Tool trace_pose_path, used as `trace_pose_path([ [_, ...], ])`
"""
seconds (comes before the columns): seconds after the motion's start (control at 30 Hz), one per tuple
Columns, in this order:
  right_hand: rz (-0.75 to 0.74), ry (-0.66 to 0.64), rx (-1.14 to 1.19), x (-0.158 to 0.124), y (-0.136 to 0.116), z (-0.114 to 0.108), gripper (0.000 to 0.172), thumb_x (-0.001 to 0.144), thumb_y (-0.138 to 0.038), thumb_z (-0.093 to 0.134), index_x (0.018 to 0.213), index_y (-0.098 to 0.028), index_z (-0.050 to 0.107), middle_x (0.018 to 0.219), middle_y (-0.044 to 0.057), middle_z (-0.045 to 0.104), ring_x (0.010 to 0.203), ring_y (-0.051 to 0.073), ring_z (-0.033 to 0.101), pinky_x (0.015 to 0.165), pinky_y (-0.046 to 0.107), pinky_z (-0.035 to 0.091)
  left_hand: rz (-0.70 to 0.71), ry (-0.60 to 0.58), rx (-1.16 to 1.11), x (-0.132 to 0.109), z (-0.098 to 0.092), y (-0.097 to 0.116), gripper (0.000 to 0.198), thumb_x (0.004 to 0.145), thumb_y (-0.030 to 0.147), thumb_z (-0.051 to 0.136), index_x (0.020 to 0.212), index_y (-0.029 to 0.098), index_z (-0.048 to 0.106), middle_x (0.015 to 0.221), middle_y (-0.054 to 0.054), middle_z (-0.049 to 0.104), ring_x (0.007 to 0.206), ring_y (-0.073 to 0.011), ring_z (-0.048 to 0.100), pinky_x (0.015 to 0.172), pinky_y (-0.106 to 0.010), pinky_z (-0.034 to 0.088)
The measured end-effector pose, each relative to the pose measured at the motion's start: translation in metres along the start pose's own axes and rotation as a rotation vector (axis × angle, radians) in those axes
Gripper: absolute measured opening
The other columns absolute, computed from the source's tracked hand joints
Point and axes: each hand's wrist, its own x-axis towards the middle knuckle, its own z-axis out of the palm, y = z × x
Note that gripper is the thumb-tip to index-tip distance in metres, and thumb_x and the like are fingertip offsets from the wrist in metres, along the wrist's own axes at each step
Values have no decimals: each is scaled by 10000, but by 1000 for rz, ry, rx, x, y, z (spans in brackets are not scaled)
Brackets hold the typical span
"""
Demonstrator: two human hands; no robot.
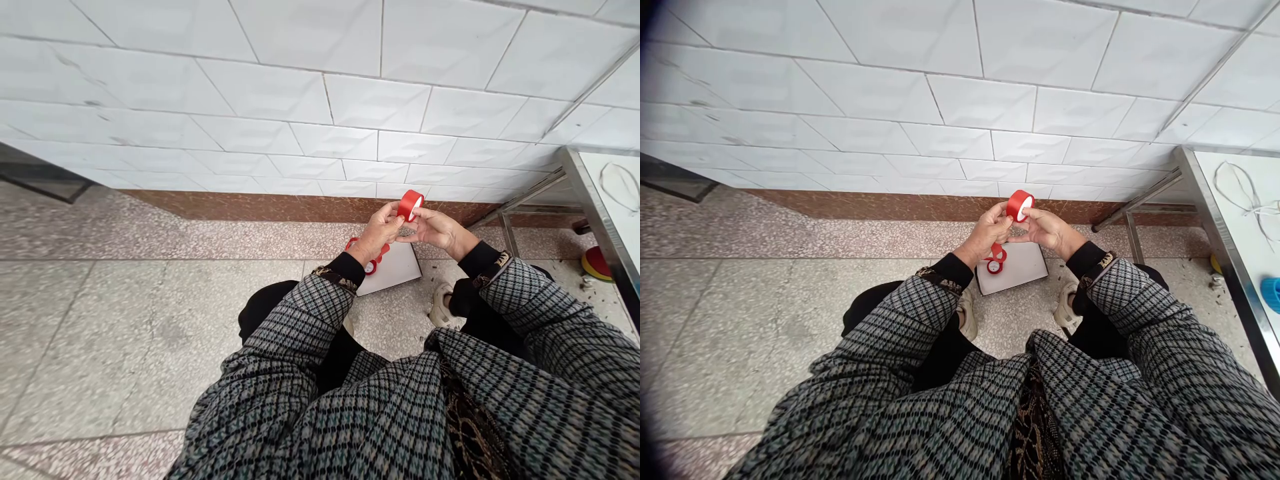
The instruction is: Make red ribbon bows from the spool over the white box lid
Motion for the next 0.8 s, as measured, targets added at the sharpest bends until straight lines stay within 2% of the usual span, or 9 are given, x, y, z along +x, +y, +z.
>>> trace_pose_path([
  [0.1, 5, -41, -53, -2, 3, 0, 237, 862, -207, 855, 1016, -250, 680, 1065, 53, 816, 1245, 312, 738, 1189, 725, 524, -43, -43, -18, -1, -7, 3, 349, 882, 221, 877, 1155, 181, 664, 571, 138, 410, 419, -32, 236, 483, -237, 124],
  [0.2, -32, -74, -225, -1, 0, -4, 313, 826, -302, 877, 1080, -265, 699, 1151, 75, 806, 1258, 343, 730, 1153, 725, 543, -84, -75, -46, -3, -13, 6, 361, 848, 224, 905, 1113, 184, 663, 566, 139, 402, 420, -31, 234, 482, -227, 117],
  [0.27, -168, -57, -438, -1, -8, -7, 435, 780, -307, 876, 1186, -278, 724, 1273, 84, 790, 1288, 353, 709, 1169, 702, 537, -121, -98, -66, -6, -17, 7, 356, 840, 219, 904, 1096, 185, 658, 561, 146, 385, 415, -32, 224, 473, -219, 112],
  [0.37, -488, -86, -850, -2, -22, -11, 641, 701, -208, 861, 1326, -294, 747, 1463, 78, 743, 1406, 354, 646, 1264, 614, 466, -196, -129, -70, -11, -21, 7, 338, 847, 214, 899, 1074, 185, 650, 561, 149, 377, 408, -33, 226, 462, -206, 118],
  [0.43, -637, -131, -1114, -4, -28, -13, 572, 712, -174, 829, 1271, -286, 786, 1422, 73, 769, 1381, 345, 654, 1262, 564, 458, -253, -145, -50, -14, -22, 7, 326, 860, 200, 894, 1066, 187, 641, 570, 142, 402, 408, -30, 238, 459, -196, 134],
  [0.53, -713, -120, -1374, -6, -30, -15, 362, 769, -166, 775, 1117, -259, 808, 1173, 62, 823, 1122, 300, 718, 1109, 493, 536, -293, -131, -14, -18, -17, 7, 274, 912, 170, 849, 1083, 187, 636, 572, 138, 418, 407, -30, 246, 451, -183, 151],
  [0.63, -679, -19, -1408, -5, -31, -21, 310, 789, -163, 725, 1085, -228, 793, 1019, 39, 806, 910, 241, 689, 929, 413, 552, -199, -9, 0, -21, -11, 10, 179, 986, 162, 775, 1099, 189, 639, 575, 138, 409, 404, -30, 237, 439, -177, 142],
  [0.7, -636, 75, -1337, -2, -33, -26, 342, 774, -170, 707, 1105, -208, 783, 973, 28, 785, 858, 220, 663, 873, 386, 541, -149, 63, 24, -23, -9, 14, 127, 1011, 167, 755, 994, 180, 630, 563, 137, 378, 408, -22, 227, 436, -171, 141],
  [0.8, -548, 162, -1202, 3, -37, -34, 393, 729, -187, 715, 1118, -193, 769, 938, 14, 756, 843, 211, 639, 849, 377, 547, -157, 66, 50, -25, -10, 22, 259, 1023, 190, 753, 830, 178, 580, 533, 138, 315, 418, -15, 214, 438, -162, 158],
])
